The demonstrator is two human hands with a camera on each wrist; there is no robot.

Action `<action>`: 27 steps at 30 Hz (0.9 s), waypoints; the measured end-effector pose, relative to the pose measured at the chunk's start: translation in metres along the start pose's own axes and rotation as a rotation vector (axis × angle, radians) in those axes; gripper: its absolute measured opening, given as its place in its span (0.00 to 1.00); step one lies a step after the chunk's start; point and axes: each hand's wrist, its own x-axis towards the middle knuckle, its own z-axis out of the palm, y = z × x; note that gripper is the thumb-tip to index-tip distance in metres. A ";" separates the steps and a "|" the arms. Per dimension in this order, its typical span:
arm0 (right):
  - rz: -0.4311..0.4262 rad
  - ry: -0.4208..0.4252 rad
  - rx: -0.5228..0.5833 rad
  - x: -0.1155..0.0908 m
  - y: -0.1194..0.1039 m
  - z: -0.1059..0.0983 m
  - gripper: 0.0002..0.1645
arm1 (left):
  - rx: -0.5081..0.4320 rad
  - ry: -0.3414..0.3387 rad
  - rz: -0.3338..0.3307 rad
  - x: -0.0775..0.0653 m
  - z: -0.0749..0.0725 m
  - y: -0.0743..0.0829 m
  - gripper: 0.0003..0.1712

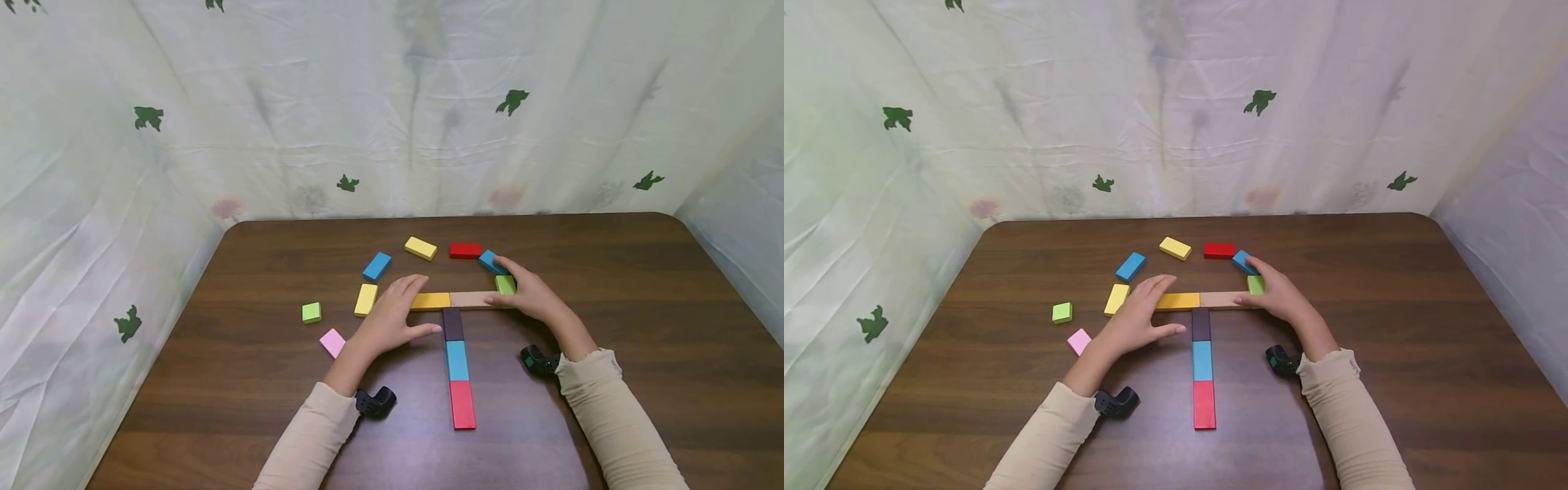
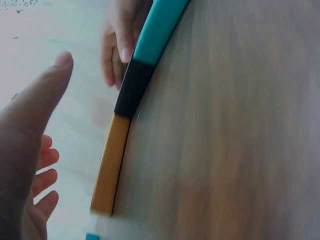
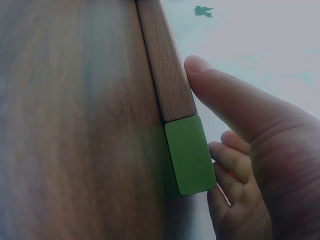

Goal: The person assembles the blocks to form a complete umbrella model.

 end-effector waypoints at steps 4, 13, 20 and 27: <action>-0.003 -0.002 0.007 0.001 0.000 -0.001 0.57 | -0.021 0.026 -0.008 -0.004 -0.007 -0.009 0.52; 0.004 0.003 0.008 0.001 -0.002 -0.001 0.58 | -0.058 0.005 -0.095 -0.017 -0.025 -0.029 0.54; 0.004 0.006 0.012 0.000 -0.001 -0.001 0.58 | -0.118 -0.036 -0.175 -0.025 -0.037 -0.045 0.56; 0.007 0.006 0.013 -0.001 -0.001 0.000 0.58 | -0.196 -0.092 -0.234 -0.033 -0.045 -0.060 0.56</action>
